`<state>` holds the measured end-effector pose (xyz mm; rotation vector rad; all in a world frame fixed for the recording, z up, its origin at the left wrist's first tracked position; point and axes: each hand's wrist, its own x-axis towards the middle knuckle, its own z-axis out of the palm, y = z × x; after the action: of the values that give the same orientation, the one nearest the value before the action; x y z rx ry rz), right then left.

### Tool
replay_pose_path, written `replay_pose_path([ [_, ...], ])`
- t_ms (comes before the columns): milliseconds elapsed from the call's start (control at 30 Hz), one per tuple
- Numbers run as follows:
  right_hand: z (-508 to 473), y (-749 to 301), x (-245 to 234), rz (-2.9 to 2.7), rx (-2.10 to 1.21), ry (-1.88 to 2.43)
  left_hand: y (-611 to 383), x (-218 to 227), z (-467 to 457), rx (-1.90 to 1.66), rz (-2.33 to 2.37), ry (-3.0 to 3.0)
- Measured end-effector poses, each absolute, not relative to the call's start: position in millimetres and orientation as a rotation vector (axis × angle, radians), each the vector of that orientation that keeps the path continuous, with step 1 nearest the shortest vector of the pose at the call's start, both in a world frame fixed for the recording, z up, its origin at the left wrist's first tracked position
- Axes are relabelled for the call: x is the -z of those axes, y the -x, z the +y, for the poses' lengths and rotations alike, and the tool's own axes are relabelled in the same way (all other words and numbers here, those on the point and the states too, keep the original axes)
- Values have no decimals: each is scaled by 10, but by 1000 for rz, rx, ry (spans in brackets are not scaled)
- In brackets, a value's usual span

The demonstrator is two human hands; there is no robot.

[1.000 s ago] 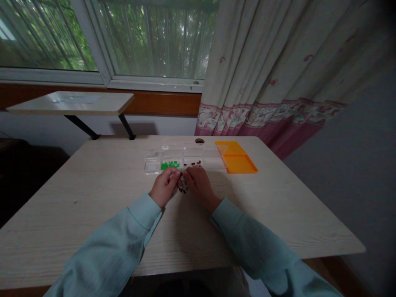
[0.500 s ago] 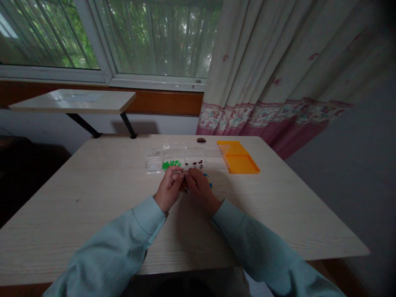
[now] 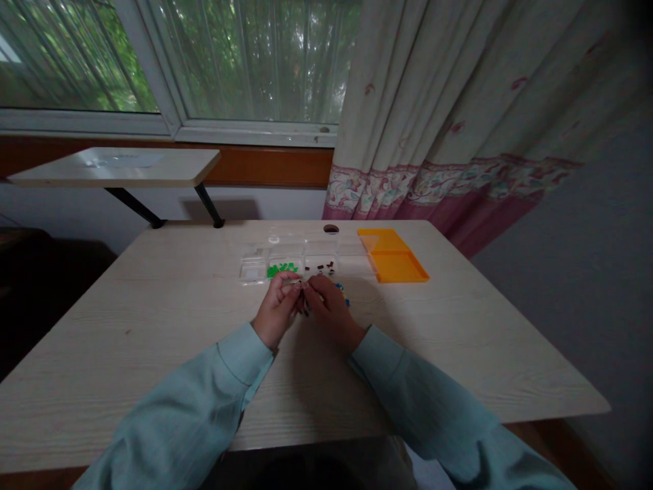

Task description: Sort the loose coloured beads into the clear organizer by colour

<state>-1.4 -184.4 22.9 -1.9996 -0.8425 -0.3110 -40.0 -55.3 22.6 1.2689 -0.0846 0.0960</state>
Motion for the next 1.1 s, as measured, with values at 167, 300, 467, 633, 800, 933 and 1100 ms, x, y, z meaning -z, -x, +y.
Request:
replay_pose_path([
  [167, -1819, 8, -198, -787, 187, 1948, 378, -208, -529, -97, -106, -1294],
  [300, -1900, -79, -252, -767, 368, 1994, 361, -156, -485, -130, -121, -1390],
  [467, -2239, -461, -201, -606, 765, 2124, 329, -104, -372, -316, -177, -1717],
  [633, -2404, -793, 82, -503, 870, 2280, 261, -54, -249, -464, -212, -2020],
  [800, -2382, -834, 154, -450, 862, 2278, 173, -60, -111, -559, -404, -2279],
  [933, -2390, -842, 154, -447, 844, 2267, 126, -65, -13, -540, -556, -2385],
  [1100, -2400, -862, 186, -463, 847, 2276, 137, -76, 25, -452, -685, -2502],
])
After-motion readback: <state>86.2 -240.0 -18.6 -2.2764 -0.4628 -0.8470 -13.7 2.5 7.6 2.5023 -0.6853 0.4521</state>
